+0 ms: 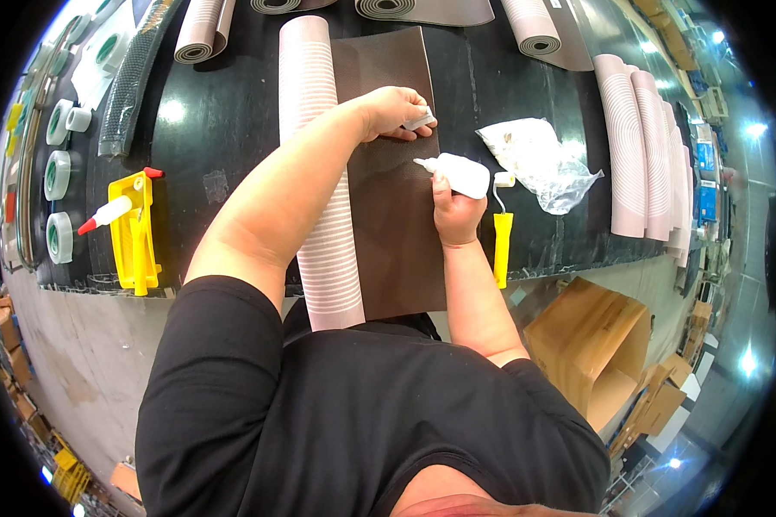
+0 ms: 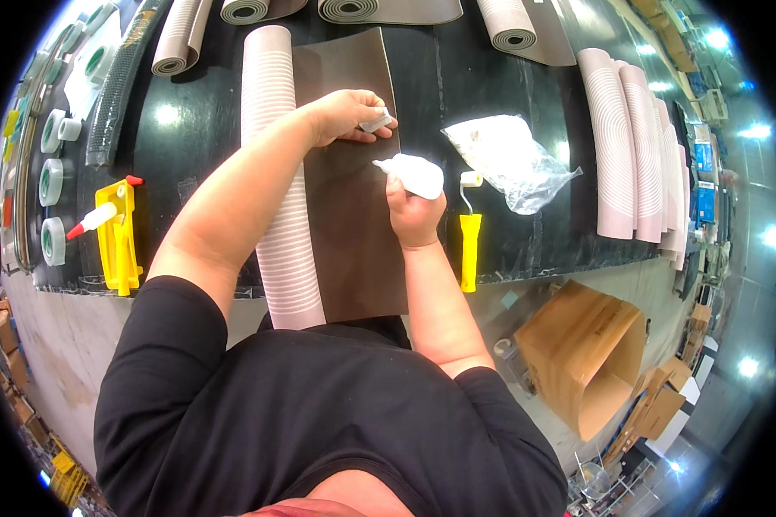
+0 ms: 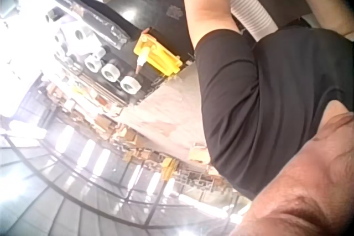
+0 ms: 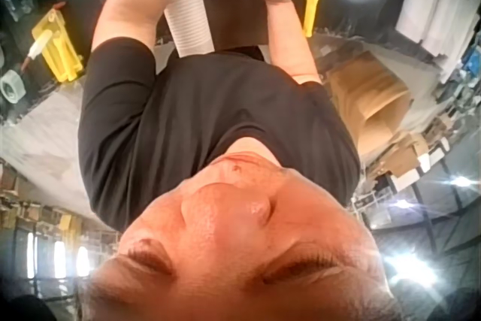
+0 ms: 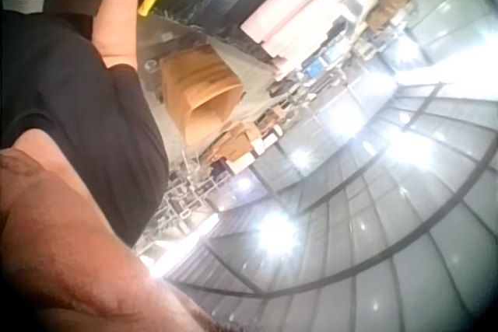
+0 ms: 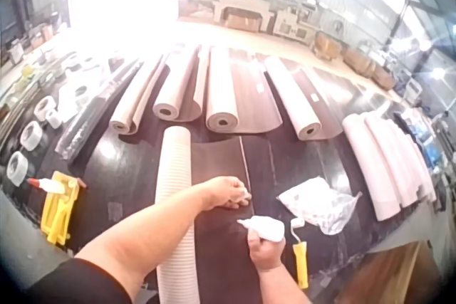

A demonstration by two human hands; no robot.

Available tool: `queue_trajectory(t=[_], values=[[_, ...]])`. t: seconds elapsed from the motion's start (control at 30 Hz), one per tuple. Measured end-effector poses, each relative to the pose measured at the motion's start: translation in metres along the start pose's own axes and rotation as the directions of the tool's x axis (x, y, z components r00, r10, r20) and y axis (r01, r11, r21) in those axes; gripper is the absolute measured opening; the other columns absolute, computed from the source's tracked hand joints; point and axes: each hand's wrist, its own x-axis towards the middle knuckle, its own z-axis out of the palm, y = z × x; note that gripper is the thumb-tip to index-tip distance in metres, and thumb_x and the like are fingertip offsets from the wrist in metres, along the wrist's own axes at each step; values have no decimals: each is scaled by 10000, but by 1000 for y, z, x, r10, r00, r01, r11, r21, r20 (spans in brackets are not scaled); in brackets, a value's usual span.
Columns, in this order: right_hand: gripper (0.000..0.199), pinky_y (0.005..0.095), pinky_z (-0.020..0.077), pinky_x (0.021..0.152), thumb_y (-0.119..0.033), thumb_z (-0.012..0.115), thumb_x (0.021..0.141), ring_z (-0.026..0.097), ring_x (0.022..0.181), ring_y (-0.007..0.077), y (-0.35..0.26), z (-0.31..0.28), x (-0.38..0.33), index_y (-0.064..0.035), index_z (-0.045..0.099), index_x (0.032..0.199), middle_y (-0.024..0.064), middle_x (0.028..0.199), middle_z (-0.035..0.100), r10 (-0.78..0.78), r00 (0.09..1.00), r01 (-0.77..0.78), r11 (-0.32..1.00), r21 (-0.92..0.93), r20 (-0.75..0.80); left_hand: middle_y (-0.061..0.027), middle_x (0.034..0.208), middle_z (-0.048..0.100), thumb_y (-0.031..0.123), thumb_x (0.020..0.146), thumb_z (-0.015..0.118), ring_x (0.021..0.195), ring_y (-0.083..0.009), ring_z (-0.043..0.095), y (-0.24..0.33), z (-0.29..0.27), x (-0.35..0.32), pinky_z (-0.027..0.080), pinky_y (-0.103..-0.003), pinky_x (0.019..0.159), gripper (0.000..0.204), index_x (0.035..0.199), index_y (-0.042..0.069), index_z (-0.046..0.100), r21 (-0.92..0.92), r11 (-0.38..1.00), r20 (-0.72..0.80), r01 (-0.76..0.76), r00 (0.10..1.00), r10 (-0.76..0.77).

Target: The person applies adhesive to a small rectangular tag on a rolled mat, uses a small roller to press it down, and then repeats the process for another mat on the workbench.

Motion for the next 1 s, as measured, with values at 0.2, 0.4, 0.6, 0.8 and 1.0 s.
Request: queue_trajectory(t=[0.2, 0.4, 0.6, 0.8, 1.0], values=[[166, 309, 516, 752, -140, 681, 882, 674, 828, 230, 1, 1, -3, -13, 684, 990, 105, 933, 695, 46, 999, -45, 999, 5, -25, -60, 1115, 667, 187, 996, 507, 1009, -134, 639, 0, 0, 0, 532, -268, 832, 147, 1028, 68, 587, -21, 1000, -17, 0, 1000, 0], [173, 308, 514, 749, -137, 683, 885, 674, 828, 225, 1, 1, 1, -6, 682, 998, 107, 931, 696, -207, 978, 200, 953, -229, -5, -66, 1153, 660, 202, 998, 511, 1039, -138, 626, 2, 1, -2, 512, -285, 885, 163, 1060, 69, 583, -15, 1000, -18, 5, 1000, -5], [170, 302, 513, 745, -129, 680, 888, 672, 826, 217, 4, -5, 3, -2, 681, 1002, 109, 930, 696, -219, 971, 241, 901, -362, 101, -69, 1157, 657, 202, 996, 517, 1042, -139, 624, 1, 2, -1, 510, -287, 897, 170, 1069, 64, 583, -7, 1000, -18, -2, 1000, 2], [163, 297, 514, 733, -115, 683, 881, 674, 815, 215, 20, -2, -1, 1, 681, 996, 108, 930, 696, -215, 958, 279, 840, -465, 188, -84, 1188, 646, 206, 997, 516, 1067, -144, 616, 2, 2, -2, 507, -287, 904, 190, 1101, 57, 574, 2, 1000, -23, 2, 1000, -2], [154, 298, 516, 720, -109, 683, 872, 674, 801, 214, 22, 1, -5, -2, 682, 983, 106, 915, 695, -187, 981, 192, 950, -248, 45, -93, 1198, 642, 212, 999, 516, 1075, -153, 614, -1, 0, 1, 507, -292, 906, 191, 1093, 56, 573, -3, 1000, -11, -7, 1000, 6]])
